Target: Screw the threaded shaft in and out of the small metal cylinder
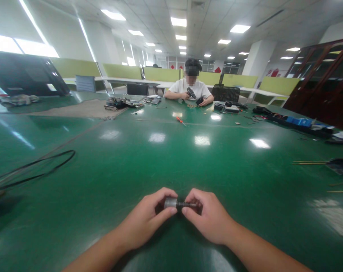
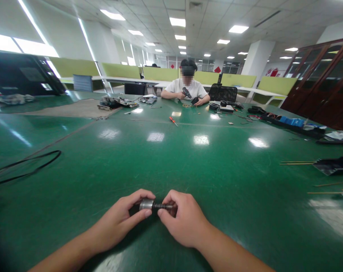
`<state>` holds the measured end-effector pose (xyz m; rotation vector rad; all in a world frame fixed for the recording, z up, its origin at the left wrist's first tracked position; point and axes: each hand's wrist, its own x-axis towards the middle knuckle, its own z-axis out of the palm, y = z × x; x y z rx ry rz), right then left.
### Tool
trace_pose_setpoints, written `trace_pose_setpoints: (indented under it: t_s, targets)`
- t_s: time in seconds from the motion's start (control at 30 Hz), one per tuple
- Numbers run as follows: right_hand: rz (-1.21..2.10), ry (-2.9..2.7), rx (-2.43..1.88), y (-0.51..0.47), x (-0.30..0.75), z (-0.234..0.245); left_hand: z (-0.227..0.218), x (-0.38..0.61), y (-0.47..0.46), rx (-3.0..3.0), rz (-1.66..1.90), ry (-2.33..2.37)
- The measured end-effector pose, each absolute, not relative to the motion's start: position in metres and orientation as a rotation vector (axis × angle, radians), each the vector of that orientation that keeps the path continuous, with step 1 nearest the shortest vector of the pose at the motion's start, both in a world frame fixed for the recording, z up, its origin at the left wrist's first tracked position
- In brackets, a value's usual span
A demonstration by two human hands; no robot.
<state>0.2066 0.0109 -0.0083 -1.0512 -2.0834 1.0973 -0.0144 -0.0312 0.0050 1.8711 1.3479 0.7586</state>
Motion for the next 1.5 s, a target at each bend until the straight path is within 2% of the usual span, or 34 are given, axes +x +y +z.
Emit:
trace_pose_setpoints:
  t_s: [1.5]
  targets:
    - [1.039,-2.061,-1.070,0.0111,0.2067,-0.0094,0.0043,-0.0160,-0.0314,1.882,0.766,1.377]
